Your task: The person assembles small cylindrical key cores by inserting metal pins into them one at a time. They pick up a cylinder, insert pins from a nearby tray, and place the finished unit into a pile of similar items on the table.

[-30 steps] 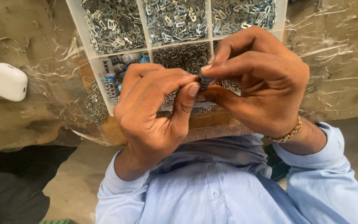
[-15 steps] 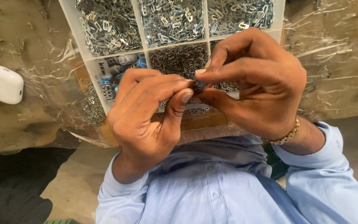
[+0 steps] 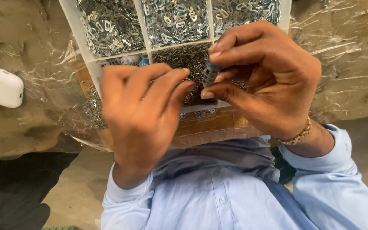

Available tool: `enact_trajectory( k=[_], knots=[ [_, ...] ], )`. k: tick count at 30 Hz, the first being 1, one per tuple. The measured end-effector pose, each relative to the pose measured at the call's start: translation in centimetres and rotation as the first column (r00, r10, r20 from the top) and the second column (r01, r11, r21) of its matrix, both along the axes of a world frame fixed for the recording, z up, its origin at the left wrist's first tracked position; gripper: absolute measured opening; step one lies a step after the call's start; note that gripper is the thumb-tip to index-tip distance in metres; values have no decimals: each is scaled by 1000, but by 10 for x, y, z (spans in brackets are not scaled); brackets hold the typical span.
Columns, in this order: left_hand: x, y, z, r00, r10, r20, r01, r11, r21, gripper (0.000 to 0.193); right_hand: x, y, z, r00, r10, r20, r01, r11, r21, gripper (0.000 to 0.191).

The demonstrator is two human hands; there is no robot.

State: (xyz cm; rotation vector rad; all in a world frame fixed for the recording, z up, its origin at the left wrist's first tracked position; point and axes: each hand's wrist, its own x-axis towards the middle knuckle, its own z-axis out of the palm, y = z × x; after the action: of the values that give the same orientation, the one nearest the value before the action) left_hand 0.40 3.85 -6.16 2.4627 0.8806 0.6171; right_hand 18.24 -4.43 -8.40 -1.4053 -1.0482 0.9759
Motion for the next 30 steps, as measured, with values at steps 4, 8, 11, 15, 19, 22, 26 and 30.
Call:
enact_trajectory(
  k=[4, 8, 11, 15, 19, 22, 26, 30],
  knots=[
    [-1, -3, -3, 999, 22, -36, -21, 1000, 18, 13, -2, 0, 2, 999, -36, -6, 36, 998, -46, 30],
    [-9, -13, -6, 973, 113, 202, -44, 947, -317, 15, -1, -2, 1, 989, 7, 145, -8, 1000, 5, 29],
    [-11, -19, -11, 918, 207, 337, -22, 878, -479, 19, -2, -2, -2, 984, 23, 178, -37, 996, 80, 29],
    [-8, -19, -16, 910, 180, 375, 4, 897, -442, 17, -4, -4, -6, 999, -20, -29, 22, 998, 61, 27],
    [-8, -18, -15, 913, 162, 375, 24, 895, -445, 18, -3, -6, -7, 992, -1, 124, -10, 996, 89, 28],
    [-10, -19, -15, 899, 186, 395, 44, 861, -506, 18, -3, -6, -8, 981, 10, 193, -36, 991, 131, 27],
    [-11, -22, -18, 866, 258, 428, 63, 793, -606, 18, -2, -6, -8, 983, 15, 184, -41, 990, 136, 25],
    [-11, -20, -18, 909, 184, 374, 33, 863, -504, 20, -1, -3, -4, 977, 34, 211, -63, 989, 133, 25]
  ],
)
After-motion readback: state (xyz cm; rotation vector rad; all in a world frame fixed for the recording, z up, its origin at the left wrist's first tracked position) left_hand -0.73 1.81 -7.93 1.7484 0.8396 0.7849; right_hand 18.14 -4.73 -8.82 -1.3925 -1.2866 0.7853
